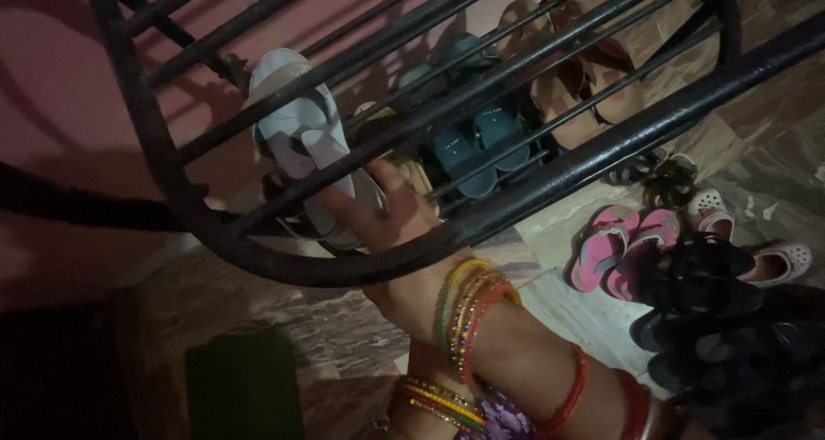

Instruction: The person removes various pairs of shoes and sandals from a multi-tiered metal shoe rack and places them on the tiled floor. They handle multiple pairs including pink sandals, white clogs, and dark flip-flops, moving them one by one from the rack to the ground.

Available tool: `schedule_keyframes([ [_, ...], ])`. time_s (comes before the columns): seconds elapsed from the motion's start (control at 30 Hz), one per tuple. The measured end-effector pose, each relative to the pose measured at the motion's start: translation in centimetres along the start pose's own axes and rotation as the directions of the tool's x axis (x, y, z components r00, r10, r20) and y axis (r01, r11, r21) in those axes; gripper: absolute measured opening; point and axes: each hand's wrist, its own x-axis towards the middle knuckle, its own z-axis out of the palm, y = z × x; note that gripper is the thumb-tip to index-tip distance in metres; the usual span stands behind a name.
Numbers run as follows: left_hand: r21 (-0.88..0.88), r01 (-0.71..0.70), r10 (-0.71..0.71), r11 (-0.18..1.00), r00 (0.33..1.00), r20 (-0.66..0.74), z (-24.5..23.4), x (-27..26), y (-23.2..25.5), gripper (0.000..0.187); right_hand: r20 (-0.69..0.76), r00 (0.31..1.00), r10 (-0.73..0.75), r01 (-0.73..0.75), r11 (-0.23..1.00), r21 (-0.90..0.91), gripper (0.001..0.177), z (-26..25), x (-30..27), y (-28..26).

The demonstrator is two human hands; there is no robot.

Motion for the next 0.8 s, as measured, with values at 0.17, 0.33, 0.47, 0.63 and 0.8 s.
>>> schedule_keyframes([
  [0.17,-0.004,0.03,-0.03,1.0,0.999,0.022,0.4,0.1,0.5,0.037,0.109,0.987,0.117,-0.101,0.984,-0.144,0.047,1.0,0.3,0.1],
  [0.33,0.009,0.027,-0.027,1.0,1.0,0.004,2.1,0.3,1.4,0.033,0.121,0.95,0.288,-0.273,0.954,-0.121,0.028,1.7,0.7,1.5],
  [0.47,0.056,-0.032,0.035,0.998,0.998,-0.054,4.4,0.8,3.3,0.029,-0.018,0.981,0.193,-0.193,0.981,-0.012,0.041,1.1,1.0,3.4],
  [0.63,0.561,-0.268,0.234,0.784,0.963,0.133,6.2,1.0,6.3,0.025,-0.083,0.964,0.253,-0.206,0.906,0.369,0.032,-0.7,-0.2,6.1],
  [0.8,0.737,-0.673,0.484,0.071,0.669,0.564,6.5,-0.5,7.9,0.043,0.034,0.835,0.549,-0.329,0.448,0.831,0.032,-2.5,-2.1,7.9],
])
